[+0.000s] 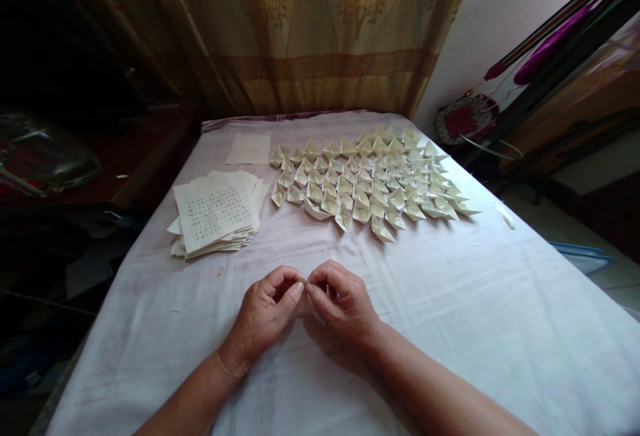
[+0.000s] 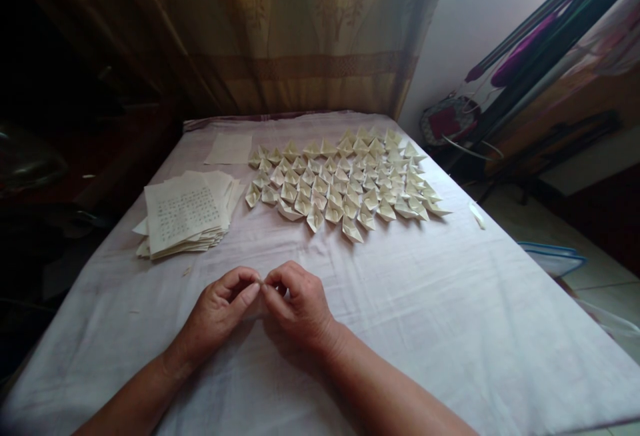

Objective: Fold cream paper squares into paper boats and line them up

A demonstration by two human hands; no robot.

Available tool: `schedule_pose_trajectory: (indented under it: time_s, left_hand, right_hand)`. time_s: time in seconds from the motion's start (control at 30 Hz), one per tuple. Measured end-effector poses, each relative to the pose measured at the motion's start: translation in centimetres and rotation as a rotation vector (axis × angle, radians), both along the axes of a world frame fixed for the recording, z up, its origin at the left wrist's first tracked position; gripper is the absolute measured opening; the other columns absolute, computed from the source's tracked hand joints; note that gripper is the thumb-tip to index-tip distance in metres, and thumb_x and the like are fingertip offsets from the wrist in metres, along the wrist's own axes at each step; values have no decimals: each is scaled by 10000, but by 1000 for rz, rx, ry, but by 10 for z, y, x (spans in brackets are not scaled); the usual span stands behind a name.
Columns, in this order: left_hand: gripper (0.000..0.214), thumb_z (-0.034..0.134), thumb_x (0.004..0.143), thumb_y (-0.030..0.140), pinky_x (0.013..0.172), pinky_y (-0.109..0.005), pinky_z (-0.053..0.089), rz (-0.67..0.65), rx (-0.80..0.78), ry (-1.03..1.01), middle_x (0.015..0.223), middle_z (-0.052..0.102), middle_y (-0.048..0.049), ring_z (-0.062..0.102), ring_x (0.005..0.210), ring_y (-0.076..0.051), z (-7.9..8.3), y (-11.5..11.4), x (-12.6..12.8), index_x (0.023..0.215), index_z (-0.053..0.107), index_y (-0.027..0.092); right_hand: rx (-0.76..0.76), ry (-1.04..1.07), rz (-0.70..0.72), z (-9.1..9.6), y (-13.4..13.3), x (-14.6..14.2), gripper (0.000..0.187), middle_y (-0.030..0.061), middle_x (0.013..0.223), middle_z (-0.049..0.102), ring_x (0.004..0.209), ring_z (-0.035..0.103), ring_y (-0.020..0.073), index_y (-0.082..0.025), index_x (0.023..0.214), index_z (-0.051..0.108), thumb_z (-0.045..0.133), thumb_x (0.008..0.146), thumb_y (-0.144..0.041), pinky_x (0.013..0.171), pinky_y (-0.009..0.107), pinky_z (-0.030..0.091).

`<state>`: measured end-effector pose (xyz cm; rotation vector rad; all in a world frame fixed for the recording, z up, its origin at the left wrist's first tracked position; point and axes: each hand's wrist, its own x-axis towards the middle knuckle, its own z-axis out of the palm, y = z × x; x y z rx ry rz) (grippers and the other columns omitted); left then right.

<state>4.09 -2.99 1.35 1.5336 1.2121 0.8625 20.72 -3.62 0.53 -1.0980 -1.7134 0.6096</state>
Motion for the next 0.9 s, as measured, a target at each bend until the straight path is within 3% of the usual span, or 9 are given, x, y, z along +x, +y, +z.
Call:
schedule_pose_trajectory:
  time_s: [0.3, 0.57, 0.9]
  left_hand:
    - [193, 576, 816, 362, 608, -223, 440, 5, -92, -74, 716, 577, 14, 522, 633, -124, 3, 1, 1, 804, 613, 173]
    - [229, 605, 832, 399, 606, -212, 417, -80, -229, -200, 704, 543, 25, 483, 643, -116, 9, 0, 1, 806, 612, 172]
    - [210, 649, 842, 373, 584, -191, 409, -28, -197, -212, 704, 557, 35, 512, 643, -103, -1, 2, 2, 846, 567, 180]
  right_hand:
    - [35, 22, 43, -1, 0, 1, 143, -19, 658, 565, 577, 493, 103, -204, 735, 573, 550, 858, -137, 542, 217, 397]
    - [-196, 158, 75, -4, 4, 5, 136, 16, 754, 666, 697, 605, 130, -195, 814, 657, 547, 890, -219, 657, 239, 475]
    - [-451, 290, 128, -1, 4, 3, 137, -9, 655, 598, 589, 530, 119, -194, 759, 639, 593, 826, -304, 561, 230, 439]
